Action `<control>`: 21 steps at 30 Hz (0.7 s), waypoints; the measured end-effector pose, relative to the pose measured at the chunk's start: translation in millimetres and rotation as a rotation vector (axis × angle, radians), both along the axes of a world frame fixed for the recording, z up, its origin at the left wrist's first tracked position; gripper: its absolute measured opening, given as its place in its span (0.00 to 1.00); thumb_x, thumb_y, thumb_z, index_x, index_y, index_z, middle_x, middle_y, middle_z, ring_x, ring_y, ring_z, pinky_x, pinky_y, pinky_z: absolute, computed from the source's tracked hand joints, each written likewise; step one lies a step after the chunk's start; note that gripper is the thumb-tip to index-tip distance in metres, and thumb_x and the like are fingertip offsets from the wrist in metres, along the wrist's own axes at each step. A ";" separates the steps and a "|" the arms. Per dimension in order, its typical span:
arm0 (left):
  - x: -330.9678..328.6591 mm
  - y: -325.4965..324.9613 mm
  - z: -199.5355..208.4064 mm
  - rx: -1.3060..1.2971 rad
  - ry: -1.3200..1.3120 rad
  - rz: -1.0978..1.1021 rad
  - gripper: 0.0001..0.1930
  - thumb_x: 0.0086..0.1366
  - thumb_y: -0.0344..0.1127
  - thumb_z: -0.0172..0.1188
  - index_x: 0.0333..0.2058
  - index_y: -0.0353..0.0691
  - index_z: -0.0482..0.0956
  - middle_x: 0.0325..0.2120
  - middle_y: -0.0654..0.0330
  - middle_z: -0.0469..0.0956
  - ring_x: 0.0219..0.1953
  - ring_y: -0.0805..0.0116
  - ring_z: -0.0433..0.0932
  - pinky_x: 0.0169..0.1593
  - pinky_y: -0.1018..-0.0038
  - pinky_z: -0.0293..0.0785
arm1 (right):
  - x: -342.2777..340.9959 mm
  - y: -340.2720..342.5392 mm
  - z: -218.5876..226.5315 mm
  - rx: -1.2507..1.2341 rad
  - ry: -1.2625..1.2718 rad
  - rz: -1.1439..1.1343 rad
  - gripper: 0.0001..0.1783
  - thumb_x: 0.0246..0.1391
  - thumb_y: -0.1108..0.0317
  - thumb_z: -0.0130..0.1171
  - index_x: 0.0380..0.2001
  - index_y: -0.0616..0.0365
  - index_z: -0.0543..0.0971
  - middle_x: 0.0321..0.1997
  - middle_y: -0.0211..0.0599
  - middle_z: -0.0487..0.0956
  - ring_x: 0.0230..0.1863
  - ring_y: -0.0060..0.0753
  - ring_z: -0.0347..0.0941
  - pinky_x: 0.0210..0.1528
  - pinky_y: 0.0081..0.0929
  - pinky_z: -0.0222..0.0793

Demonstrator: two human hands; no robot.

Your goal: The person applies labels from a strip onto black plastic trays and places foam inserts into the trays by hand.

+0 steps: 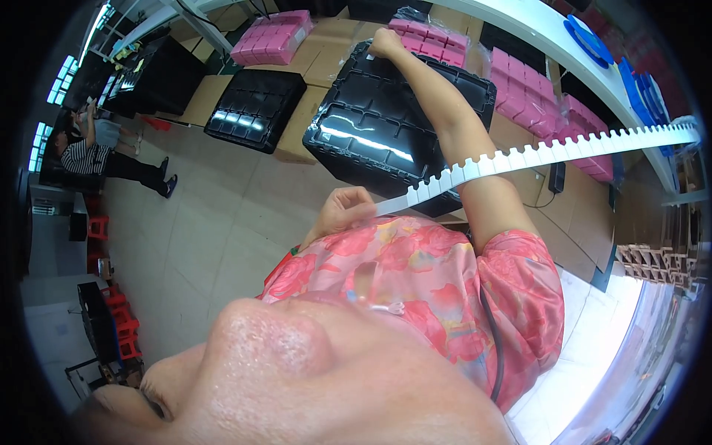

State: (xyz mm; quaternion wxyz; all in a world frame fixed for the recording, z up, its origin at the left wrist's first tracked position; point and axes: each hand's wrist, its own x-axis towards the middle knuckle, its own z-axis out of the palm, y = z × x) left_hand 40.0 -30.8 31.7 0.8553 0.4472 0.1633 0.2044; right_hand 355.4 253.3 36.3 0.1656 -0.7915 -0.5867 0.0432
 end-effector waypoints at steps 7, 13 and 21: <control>-5.9 -7.4 -4.6 -0.052 -0.002 0.118 0.05 0.60 0.30 0.63 0.28 0.36 0.77 0.18 0.69 0.73 0.16 0.87 0.63 0.22 0.88 0.58 | -20.0 10.9 11.8 -0.104 -0.142 0.187 0.14 0.32 0.66 0.64 0.25 0.64 0.83 0.33 0.52 0.81 0.37 0.48 0.80 0.41 0.36 0.76; -3.0 -1.5 -5.6 -0.006 0.016 0.087 0.05 0.60 0.31 0.63 0.28 0.37 0.78 0.18 0.69 0.73 0.16 0.87 0.64 0.21 0.88 0.58 | 23.1 10.7 -3.9 -0.031 0.232 0.204 0.13 0.30 0.61 0.70 0.21 0.58 0.83 0.23 0.39 0.81 0.27 0.33 0.78 0.33 0.27 0.74; -2.5 -3.5 -6.6 0.028 0.055 0.053 0.06 0.61 0.31 0.63 0.28 0.37 0.77 0.18 0.70 0.72 0.16 0.88 0.64 0.22 0.88 0.58 | -11.1 12.2 0.0 -0.005 -0.054 0.073 0.15 0.35 0.67 0.65 0.30 0.64 0.82 0.37 0.55 0.80 0.42 0.52 0.78 0.45 0.39 0.74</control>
